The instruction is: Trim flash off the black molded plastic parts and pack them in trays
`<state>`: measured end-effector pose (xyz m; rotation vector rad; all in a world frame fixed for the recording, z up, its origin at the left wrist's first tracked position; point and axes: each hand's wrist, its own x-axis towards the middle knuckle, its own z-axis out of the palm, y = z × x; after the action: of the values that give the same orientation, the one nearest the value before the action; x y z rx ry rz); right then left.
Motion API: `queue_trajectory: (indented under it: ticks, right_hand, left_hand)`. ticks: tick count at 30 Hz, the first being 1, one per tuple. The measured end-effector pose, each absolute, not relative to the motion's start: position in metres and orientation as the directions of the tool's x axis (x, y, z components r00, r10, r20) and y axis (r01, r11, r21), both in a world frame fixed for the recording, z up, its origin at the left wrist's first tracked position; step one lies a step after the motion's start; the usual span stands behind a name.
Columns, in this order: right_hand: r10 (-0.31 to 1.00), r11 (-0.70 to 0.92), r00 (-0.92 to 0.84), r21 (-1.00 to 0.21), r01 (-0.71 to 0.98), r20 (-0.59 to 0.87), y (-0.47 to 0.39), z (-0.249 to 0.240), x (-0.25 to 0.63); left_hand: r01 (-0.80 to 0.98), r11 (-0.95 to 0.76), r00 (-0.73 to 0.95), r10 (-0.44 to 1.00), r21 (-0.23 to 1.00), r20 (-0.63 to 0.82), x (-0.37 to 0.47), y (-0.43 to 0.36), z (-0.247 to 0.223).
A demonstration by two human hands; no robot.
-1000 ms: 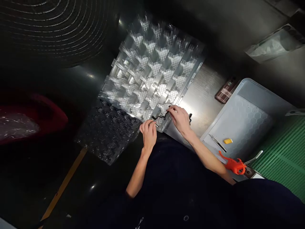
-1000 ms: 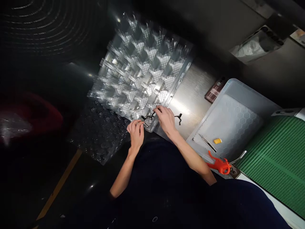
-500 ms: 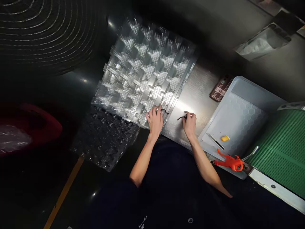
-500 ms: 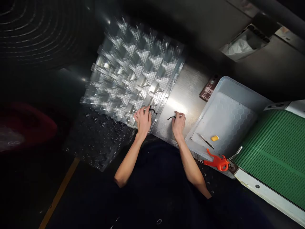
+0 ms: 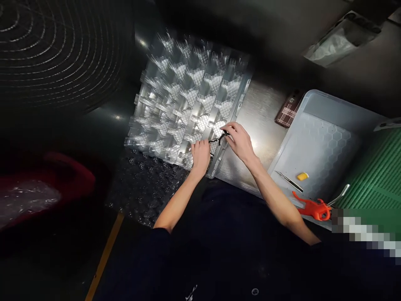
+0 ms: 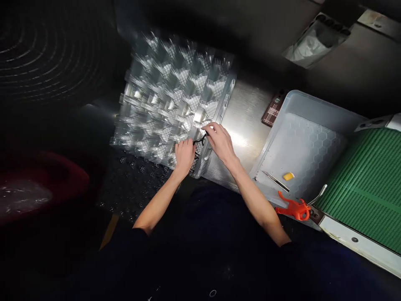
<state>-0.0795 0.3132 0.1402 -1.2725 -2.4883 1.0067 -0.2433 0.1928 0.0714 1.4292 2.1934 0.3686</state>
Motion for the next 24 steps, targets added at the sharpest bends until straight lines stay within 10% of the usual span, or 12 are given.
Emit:
queue_trajectory:
  ticks: [15,24]
  right_hand:
    - [0.778,0.313,-0.606,-0.733,0.604,-0.167,0.259,0.161,-0.054]
    - [0.801,0.213,-0.566,-0.791,0.574,-0.196,0.195,0.201,0.019]
  left_hand:
    - [0.727,0.344,-0.355,0.929,0.595,-0.104,-0.247,0.180,0.103]
    - [0.841,0.025,-0.007,0.999,0.540,-0.035,-0.270,0.304,0.087]
